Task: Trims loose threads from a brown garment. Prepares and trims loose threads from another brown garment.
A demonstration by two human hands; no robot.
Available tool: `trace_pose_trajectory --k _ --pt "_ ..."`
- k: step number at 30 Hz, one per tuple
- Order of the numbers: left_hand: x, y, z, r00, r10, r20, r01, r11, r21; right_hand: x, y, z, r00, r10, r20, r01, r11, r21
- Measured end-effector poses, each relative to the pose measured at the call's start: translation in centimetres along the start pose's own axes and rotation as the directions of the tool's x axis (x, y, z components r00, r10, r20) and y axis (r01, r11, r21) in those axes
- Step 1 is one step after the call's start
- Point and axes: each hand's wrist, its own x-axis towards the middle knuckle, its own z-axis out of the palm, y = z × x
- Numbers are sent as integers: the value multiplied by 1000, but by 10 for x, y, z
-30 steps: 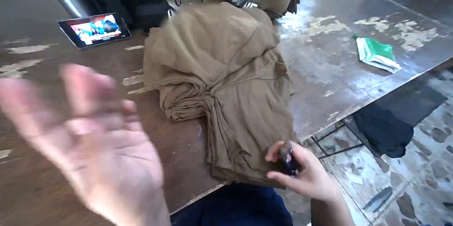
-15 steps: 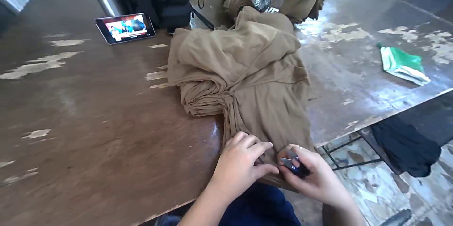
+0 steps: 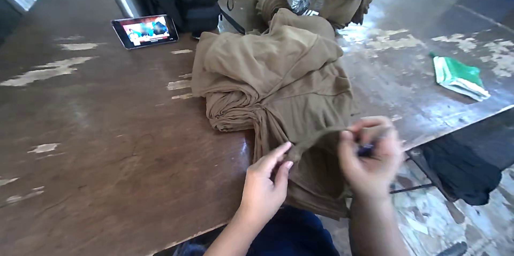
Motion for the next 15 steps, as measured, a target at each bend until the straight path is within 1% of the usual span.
trace_pose_trajectory --k 1,2,3,4,5,7,9,12,15 --pt "2 3 -1 996 -91 -11 87 979 -183 -8 2 14 998 25 64 -21 997 -74" --pt "3 6 -3 987 -163 -6 151 928 -342 -16 2 27 990 44 134 -29 993 -114" --pt "3 5 -5 980 -201 6 181 868 -463 -23 1 36 983 32 179 -11 993 -113" --pt "2 4 -6 979 -203 12 178 827 -533 -27 -1 38 982 -6 189 18 998 -66" --pt "0 2 -6 984 -176 14 153 808 -569 -28 -3 36 982 -33 184 26 999 40" --pt "-5 -1 -4 995 -102 7 88 827 -555 -29 -13 29 983 -55 176 8 967 255" --pt "-7 -2 -1 997 -72 -37 45 870 -490 -29 -26 26 976 -95 195 20 933 358" --pt "-9 -2 3 992 -51 -117 5 930 -367 -27 -39 27 954 -190 233 90 920 382" --pt "-13 0 3 994 -1 -112 -29 963 -267 -26 -43 30 941 -253 225 183 940 289"
